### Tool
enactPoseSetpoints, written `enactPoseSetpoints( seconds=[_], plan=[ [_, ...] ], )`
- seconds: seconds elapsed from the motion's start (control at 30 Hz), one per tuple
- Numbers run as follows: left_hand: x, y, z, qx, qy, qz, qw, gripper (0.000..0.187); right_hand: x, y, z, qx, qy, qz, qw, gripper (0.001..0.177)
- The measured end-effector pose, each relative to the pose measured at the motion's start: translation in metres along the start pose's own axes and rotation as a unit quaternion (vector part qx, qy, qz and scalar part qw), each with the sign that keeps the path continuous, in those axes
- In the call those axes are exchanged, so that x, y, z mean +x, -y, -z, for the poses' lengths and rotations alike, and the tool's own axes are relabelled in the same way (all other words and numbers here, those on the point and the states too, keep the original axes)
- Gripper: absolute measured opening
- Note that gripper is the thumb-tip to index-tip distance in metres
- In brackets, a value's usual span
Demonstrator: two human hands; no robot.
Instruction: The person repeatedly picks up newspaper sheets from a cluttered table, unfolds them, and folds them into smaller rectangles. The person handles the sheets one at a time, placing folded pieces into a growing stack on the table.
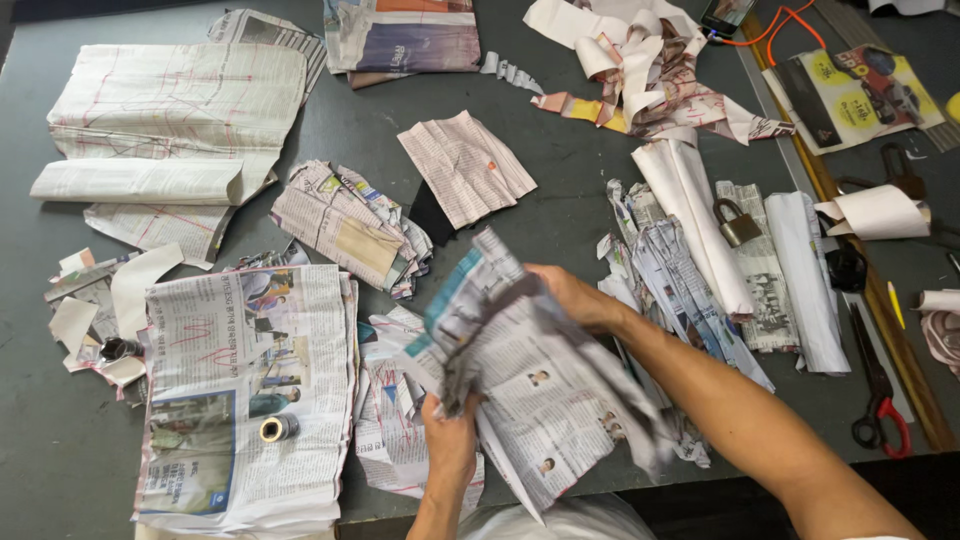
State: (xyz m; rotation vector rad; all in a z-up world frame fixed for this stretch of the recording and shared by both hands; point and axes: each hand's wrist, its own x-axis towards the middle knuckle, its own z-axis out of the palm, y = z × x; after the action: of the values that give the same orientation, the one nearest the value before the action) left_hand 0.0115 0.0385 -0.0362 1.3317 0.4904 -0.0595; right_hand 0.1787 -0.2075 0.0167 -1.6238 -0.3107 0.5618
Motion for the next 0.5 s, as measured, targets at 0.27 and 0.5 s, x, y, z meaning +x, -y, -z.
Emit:
enactPoseSetpoints(
  seconds=[0.27, 0.5],
  plan=[
    [0.003, -0.003, 0.005, -0.090, -0.116, -0.013, 0.989, 0.036, 0.003, -0.008, 0.042, -0.153, -0.149, 0.021, 0.977, 0.028],
    [-0.007, -0.024, -0.012, -0.032, -0.131, -0.020, 0.991, 0.048, 0.007, -0.011, 0.055, -0.233, -0.233, -0.054, 0.943, 0.016]
  ],
)
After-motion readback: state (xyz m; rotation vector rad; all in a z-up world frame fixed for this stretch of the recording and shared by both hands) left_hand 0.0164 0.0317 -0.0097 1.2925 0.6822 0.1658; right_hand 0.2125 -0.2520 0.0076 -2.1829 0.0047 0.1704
